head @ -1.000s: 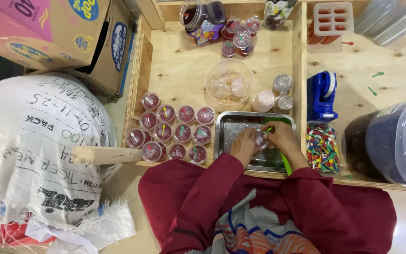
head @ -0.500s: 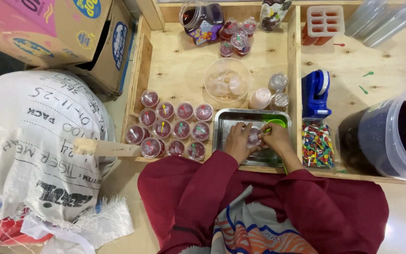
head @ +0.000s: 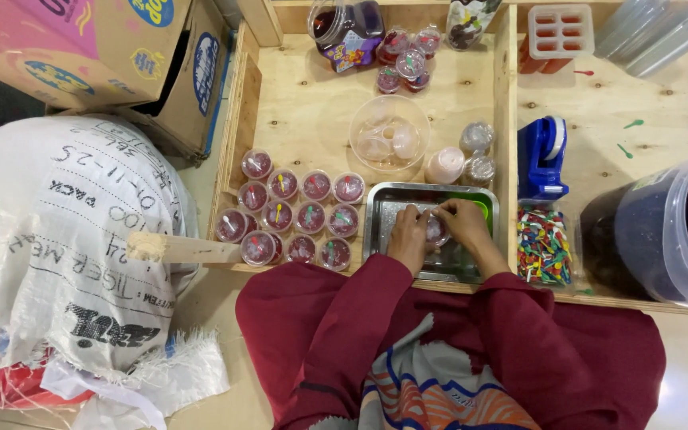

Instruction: The person fills small plastic cups with a dark liquid from a large container using a scoop and places them on a tray.

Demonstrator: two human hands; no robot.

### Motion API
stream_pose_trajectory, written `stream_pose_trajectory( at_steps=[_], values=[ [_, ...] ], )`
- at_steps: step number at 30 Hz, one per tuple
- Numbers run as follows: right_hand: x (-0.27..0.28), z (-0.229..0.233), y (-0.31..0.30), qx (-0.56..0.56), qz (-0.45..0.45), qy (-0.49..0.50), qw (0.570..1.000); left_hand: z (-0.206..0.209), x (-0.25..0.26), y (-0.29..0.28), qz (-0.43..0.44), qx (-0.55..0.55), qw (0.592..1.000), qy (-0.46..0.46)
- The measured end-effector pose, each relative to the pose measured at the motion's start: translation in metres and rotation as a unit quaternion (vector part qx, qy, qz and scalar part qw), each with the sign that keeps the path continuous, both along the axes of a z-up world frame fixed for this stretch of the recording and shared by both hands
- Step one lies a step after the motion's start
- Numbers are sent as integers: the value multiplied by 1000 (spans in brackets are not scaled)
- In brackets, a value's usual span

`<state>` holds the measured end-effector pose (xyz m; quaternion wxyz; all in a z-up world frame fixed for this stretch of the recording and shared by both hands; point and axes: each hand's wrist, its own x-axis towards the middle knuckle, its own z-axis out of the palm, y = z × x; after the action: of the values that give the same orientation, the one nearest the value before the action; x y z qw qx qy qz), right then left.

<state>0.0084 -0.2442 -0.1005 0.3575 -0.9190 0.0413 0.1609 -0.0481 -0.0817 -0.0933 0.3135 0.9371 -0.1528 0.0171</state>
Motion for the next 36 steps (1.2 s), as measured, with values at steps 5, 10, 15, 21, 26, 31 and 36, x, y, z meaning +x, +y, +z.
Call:
stream_pose_trajectory(
  at_steps=[5, 10, 15, 21, 26, 31, 36],
  values=[
    [-3, 3, 3, 16, -3, 21, 1000, -7, 1, 0, 4, -21, 1000, 20],
    [0, -10, 0, 27, -4, 23, 999, -3, 3, -1, 3, -4, 1000, 24],
    [-3, -17, -5, -19, -35, 17, 999, -7, 1, -1, -6, 5, 1000, 13],
    [-15, 7, -6, 204, -147, 123, 960, -1, 3, 1, -11, -20, 1000, 20],
    [-24, 3, -11, 281, -180, 154, 930, -7, 5, 1, -17, 1, 1000, -5],
    [-22, -14, -11, 300, -189, 130, 926, -8, 7, -1, -7, 5, 999, -45],
    [-21, -1, -7, 221, -157, 112, 956, -26, 8, 4, -29, -51, 998, -26]
  ],
)
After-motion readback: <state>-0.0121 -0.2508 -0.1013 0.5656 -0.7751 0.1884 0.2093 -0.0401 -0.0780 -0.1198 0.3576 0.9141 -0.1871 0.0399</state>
